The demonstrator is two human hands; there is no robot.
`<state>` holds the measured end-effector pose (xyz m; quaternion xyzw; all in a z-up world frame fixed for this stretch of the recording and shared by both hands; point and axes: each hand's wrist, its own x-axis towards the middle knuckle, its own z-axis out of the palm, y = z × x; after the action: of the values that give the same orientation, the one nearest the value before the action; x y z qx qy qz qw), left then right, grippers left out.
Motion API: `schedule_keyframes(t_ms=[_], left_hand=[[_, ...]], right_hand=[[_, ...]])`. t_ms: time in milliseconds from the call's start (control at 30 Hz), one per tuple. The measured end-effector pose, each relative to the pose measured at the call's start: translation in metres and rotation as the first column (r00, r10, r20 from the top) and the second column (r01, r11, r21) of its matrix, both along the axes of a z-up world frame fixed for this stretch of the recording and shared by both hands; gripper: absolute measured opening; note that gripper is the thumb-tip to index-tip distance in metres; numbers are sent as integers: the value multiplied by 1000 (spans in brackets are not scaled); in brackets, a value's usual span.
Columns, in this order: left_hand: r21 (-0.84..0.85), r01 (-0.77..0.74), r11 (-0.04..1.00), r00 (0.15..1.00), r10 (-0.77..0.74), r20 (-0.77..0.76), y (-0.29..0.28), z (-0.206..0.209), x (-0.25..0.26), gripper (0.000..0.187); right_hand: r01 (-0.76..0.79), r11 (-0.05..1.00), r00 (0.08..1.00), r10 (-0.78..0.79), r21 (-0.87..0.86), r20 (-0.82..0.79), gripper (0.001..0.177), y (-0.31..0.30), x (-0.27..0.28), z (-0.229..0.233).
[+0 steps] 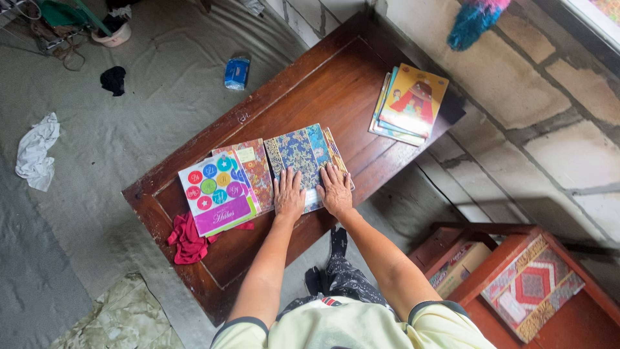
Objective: The person picks up books one by one from a wooden table and places them onto a red wooden shelf. The person handles several different books, including children's books and patterned hardcover books, moving them from the table to the shelf.
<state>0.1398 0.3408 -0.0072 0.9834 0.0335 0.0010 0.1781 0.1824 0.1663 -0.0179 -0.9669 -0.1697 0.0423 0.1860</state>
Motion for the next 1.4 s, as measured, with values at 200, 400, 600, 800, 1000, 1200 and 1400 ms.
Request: schedule_keyframes(t_ms=[200,400,600,800,1000,1200,1400], left_hand=[[59,8,998,1000,-9,6,1,5,4,67],[71,9,997,1000,-6,-29,3,-5,8,67],[59,0,998,1000,2,-30,4,-8,7,65],[41,-1,999,1000,2,-25,5,-10,6,67],[56,4,998,1000,-3,-24,3,-11,8,70],[25,0,1000,1000,0,-6,4,-6,47,69],[63,-55,996,998,55,2,19,13,108,67]], right_hand=[[-62,998,998,62,15,-4,70,12,64,-3],[-48,998,995,52,40,-88,73,34,117,0],[12,1000,997,-10,28,-74,73,53,144,-6],[21,999,998,-19,26,-56,71,47,124,-4],[136,990,990,-136,-24,-32,73,27,63,-4],[208,978,978,-208,-8,26,72,23,45,-11],[216,976,976,-217,-28,-23,72,26,46,1]])
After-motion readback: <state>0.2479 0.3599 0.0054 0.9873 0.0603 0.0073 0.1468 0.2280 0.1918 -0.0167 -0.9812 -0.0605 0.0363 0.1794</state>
